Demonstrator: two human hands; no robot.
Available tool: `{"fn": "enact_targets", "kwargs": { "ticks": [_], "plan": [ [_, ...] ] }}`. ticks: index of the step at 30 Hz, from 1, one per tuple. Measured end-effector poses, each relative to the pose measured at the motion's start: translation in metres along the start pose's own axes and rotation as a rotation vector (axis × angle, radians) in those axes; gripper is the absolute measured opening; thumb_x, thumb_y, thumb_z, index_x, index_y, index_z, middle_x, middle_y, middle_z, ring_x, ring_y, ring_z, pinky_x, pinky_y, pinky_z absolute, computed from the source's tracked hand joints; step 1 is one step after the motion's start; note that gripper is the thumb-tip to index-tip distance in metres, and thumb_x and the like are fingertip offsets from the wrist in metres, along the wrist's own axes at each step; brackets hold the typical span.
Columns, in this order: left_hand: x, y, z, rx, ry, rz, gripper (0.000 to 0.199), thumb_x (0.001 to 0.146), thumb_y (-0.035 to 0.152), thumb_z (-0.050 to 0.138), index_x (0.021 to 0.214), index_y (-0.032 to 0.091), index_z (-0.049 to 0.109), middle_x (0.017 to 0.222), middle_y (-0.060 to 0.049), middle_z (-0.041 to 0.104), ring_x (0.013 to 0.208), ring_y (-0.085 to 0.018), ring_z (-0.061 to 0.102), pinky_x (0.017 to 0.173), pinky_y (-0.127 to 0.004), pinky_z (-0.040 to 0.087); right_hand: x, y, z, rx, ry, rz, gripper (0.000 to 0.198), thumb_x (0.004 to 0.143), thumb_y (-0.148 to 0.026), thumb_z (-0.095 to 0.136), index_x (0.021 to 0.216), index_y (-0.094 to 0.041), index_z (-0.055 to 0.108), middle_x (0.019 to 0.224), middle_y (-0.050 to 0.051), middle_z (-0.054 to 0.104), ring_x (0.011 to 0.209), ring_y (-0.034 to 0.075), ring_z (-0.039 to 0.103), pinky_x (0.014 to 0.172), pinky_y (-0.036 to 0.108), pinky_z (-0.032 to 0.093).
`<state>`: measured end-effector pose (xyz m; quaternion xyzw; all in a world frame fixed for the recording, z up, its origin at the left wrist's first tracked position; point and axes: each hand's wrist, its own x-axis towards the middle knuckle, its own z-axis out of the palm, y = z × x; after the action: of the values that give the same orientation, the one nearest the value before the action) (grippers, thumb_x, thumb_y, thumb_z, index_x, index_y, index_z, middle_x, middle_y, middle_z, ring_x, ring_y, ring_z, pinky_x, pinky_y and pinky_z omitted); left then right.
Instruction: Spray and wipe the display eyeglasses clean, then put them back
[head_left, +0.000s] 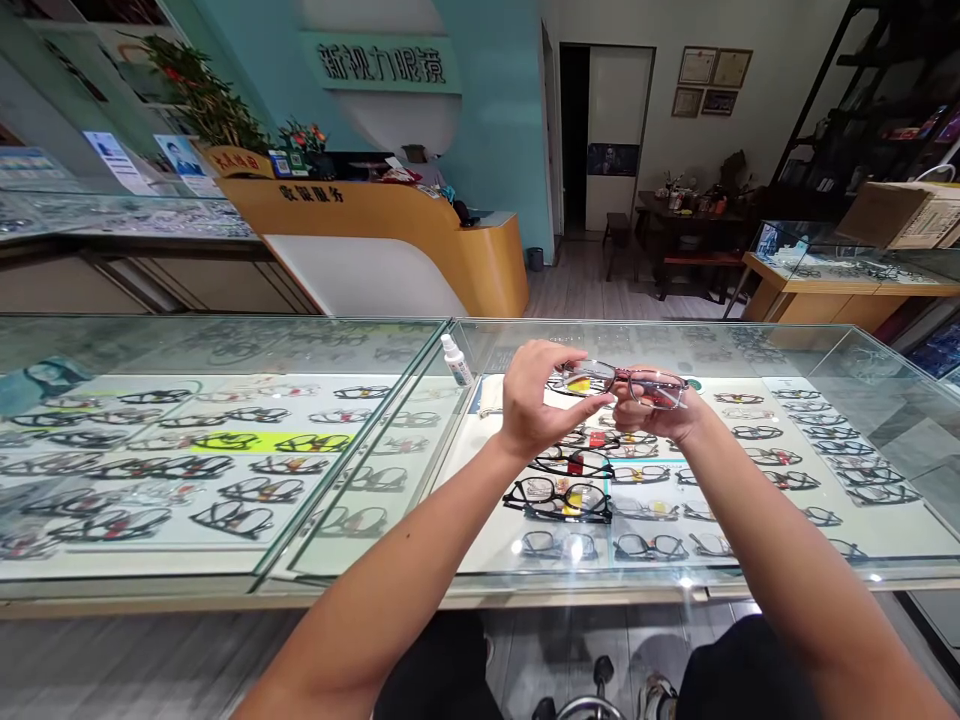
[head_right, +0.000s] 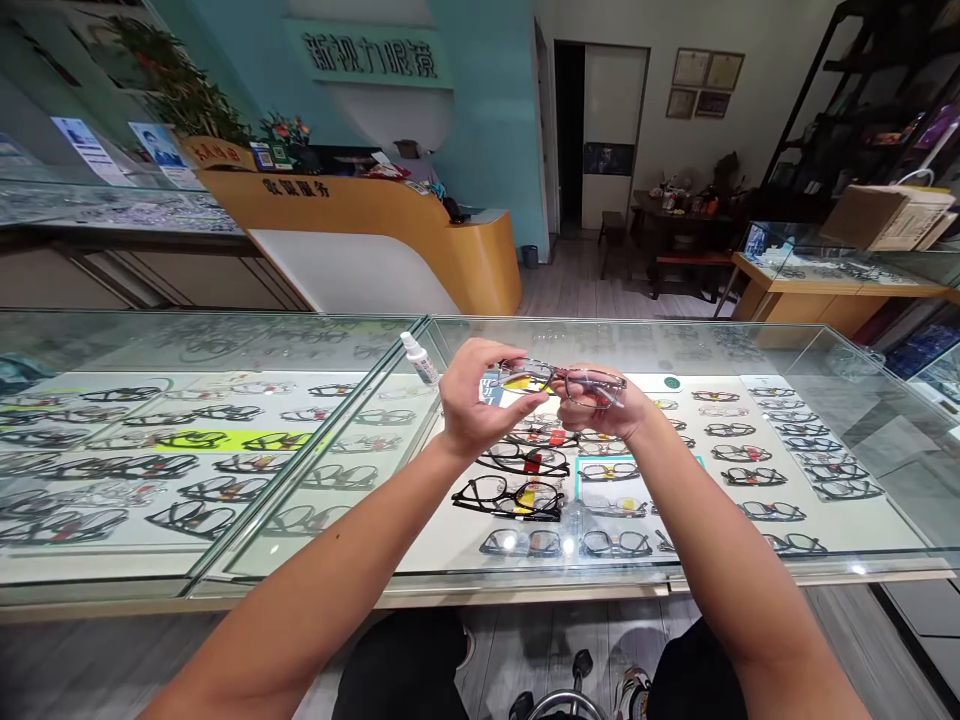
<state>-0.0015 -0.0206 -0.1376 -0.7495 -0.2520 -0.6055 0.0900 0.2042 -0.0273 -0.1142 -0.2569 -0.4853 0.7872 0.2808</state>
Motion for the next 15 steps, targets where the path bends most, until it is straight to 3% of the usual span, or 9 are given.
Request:
{"fn": "enact_targets", "kwargs": {
  "ticks": [9,15],
  "plan": [
    [-0.0007,-0.0006,-0.0009,-0.002,-0.008,0.012,0.05,0.092,0.068,0.071,0.106,0.021,0.067,0.083,-0.004,0.071,0.079,-0.02,0.064,0.077,-0.036,0.05,0.0003,-0.0007,0.0001,0.023,-0.039,0.001,0.043,0.1,-0.04,0.049,0.063,-0.024,0.035,0.047,-0.009,0.012,0.049,0.011,0.01,0.05,0.024,0.021],
    [-0.0031,-0.0062,-0.0011,0.009,-0.066,-0.051,0.053,0.093,0.072,0.067,0.107,0.02,0.068,0.086,-0.006,0.071,0.082,-0.022,0.065,0.079,-0.036,0.053,0.0009,0.0007,-0.0003,0.037,0.006,-0.017,0.05,0.103,-0.042,0.046,0.063,-0.025,0.023,0.05,-0.009,0.01,0.049,0.011,0.011,0.05,0.024,0.023]
  ]
}}
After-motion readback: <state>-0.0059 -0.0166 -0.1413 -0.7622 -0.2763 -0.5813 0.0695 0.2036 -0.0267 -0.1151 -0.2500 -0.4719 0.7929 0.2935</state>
